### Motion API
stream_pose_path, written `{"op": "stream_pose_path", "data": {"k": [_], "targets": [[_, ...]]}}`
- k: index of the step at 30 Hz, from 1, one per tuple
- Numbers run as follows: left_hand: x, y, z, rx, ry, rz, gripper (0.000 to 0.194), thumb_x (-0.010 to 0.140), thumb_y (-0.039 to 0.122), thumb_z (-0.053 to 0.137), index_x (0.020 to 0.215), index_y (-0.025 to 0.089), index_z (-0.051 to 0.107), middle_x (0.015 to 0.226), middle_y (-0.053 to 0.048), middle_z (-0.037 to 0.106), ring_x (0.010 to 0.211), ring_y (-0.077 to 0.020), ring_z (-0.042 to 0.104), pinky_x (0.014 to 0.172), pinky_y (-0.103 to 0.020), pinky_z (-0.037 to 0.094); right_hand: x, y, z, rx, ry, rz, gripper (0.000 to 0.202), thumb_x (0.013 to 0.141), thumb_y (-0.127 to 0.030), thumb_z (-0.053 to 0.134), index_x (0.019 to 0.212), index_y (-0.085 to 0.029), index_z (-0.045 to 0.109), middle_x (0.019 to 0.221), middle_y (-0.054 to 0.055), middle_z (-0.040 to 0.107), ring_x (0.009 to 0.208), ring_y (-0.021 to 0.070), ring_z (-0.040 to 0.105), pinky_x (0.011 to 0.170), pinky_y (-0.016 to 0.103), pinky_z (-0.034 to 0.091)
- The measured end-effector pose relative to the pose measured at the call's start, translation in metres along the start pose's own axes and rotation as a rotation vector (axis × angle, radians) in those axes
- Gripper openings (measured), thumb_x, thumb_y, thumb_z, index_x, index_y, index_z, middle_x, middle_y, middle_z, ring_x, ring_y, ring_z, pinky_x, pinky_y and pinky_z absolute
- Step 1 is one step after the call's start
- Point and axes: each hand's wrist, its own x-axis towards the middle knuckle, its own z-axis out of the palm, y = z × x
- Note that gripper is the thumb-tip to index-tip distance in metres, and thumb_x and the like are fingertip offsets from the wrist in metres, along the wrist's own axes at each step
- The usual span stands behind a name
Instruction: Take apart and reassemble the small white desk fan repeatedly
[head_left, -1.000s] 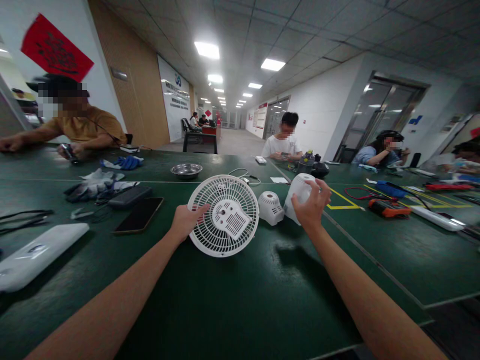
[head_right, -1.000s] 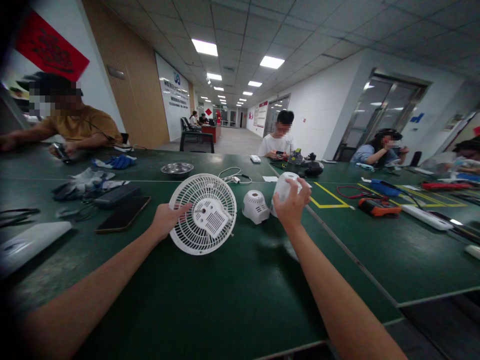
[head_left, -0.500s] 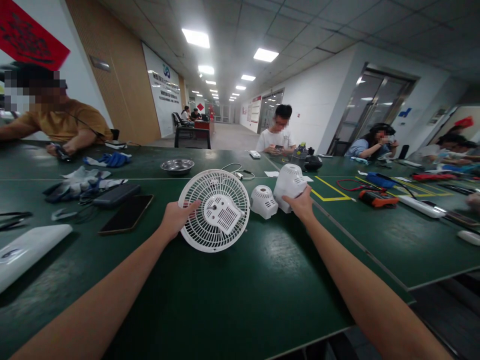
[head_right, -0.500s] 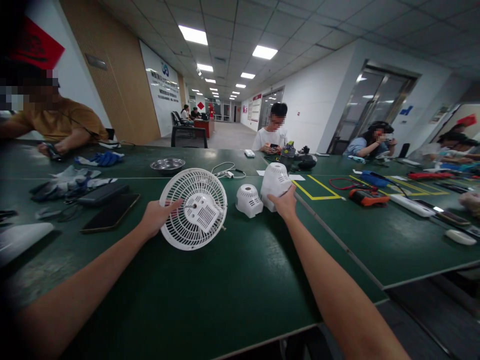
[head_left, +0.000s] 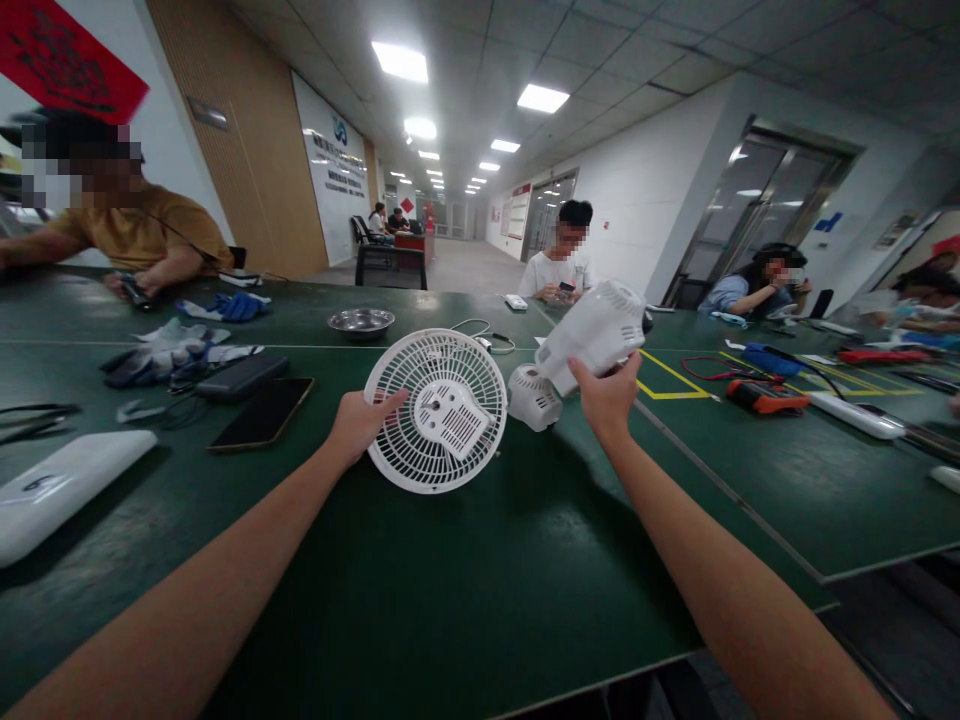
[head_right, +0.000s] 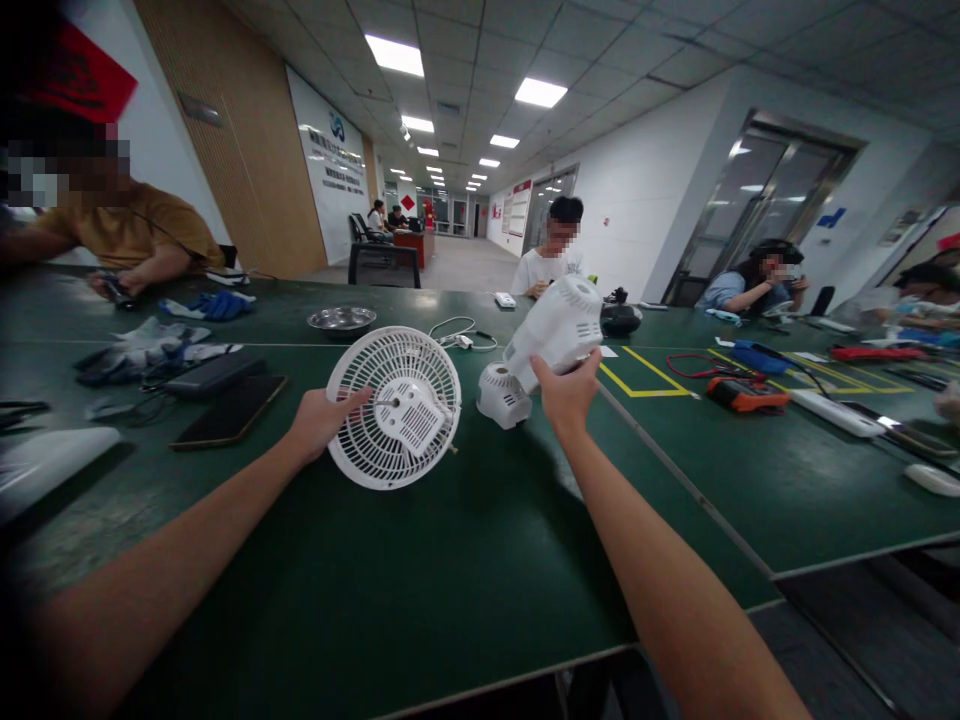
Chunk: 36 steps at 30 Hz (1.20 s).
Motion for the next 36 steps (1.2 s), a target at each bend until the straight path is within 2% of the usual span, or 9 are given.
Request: {"op": "stream_pose_path", "data": {"k": [4, 7, 10, 16, 22, 29, 36], "targets": [[-0.002, 0.001, 0.001, 0.004, 0.009, 0.031, 0.029, 0.071, 0.035, 0.077, 0.086, 0.011, 0.072, 0.078, -0.011, 0.075, 0.066, -0.0234, 0.071, 0.06, -0.034, 0.059, -0.021, -0.009, 0.013, -0.108, -0.238, 0.039, 0.085, 0.06, -0.056, 0.075, 0.128, -0.021, 0.04, 0.105, 0.011, 0.068, 0.09, 0.0304, 0.066, 0.079, 0.042, 0.051], [0.0, 0.0, 0.0, 0.018, 0.009, 0.019, 0.03, 0.07, 0.036, 0.078, 0.087, 0.011, 0.072, 0.077, -0.01, 0.075, 0.067, -0.0245, 0.072, 0.06, -0.035, 0.059, -0.029, -0.006, 0.019, -0.131, -0.316, 0.067, 0.085, 0.06, -0.059, 0.074, 0.129, -0.022, 0.041, 0.105, 0.011, 0.068, 0.091, 0.0311, 0.066, 0.081, 0.043, 0.051], [0.002, -0.001, -0.001, 0.021, 0.016, 0.012, 0.03, 0.069, 0.036, 0.078, 0.086, 0.011, 0.072, 0.075, -0.01, 0.075, 0.066, -0.0248, 0.072, 0.06, -0.036, 0.059, -0.023, 0.001, 0.016, -0.123, -0.268, 0.076, 0.087, 0.059, -0.057, 0.075, 0.13, -0.021, 0.041, 0.105, 0.011, 0.068, 0.093, 0.031, 0.066, 0.083, 0.044, 0.05], [0.004, -0.004, -0.002, -0.016, -0.028, -0.004, 0.033, 0.07, 0.037, 0.078, 0.089, 0.011, 0.071, 0.078, -0.011, 0.075, 0.069, -0.0257, 0.072, 0.062, -0.037, 0.06, 0.01, 0.028, -0.004, -0.134, -0.096, 0.129, 0.089, 0.058, -0.055, 0.076, 0.131, -0.018, 0.041, 0.107, 0.013, 0.067, 0.096, 0.0319, 0.065, 0.087, 0.044, 0.048], [0.003, -0.002, 0.0, -0.009, 0.004, 0.005, 0.028, 0.07, 0.034, 0.078, 0.085, 0.012, 0.072, 0.076, -0.011, 0.075, 0.067, -0.0245, 0.072, 0.063, -0.036, 0.059, 0.024, 0.056, -0.014, -0.148, -0.068, 0.183, 0.09, 0.054, -0.052, 0.078, 0.13, -0.019, 0.042, 0.105, 0.011, 0.067, 0.094, 0.0308, 0.064, 0.09, 0.046, 0.046], [0.003, -0.002, -0.002, -0.019, -0.031, 0.002, 0.032, 0.07, 0.036, 0.078, 0.088, 0.012, 0.071, 0.079, -0.011, 0.076, 0.07, -0.0261, 0.073, 0.063, -0.038, 0.059, 0.028, 0.058, -0.015, -0.086, -0.058, 0.139, 0.086, 0.063, -0.054, 0.073, 0.133, -0.017, 0.041, 0.116, 0.015, 0.062, 0.1, 0.0286, 0.061, 0.091, 0.043, 0.045], [0.004, -0.003, -0.002, -0.024, -0.03, 0.011, 0.032, 0.07, 0.036, 0.078, 0.089, 0.012, 0.071, 0.08, -0.011, 0.076, 0.07, -0.0252, 0.073, 0.063, -0.037, 0.06, 0.032, 0.058, -0.015, 0.085, -0.058, 0.101, 0.079, 0.066, -0.047, 0.073, 0.131, -0.016, 0.041, 0.118, 0.013, 0.061, 0.096, 0.0239, 0.062, 0.085, 0.038, 0.048]]}}
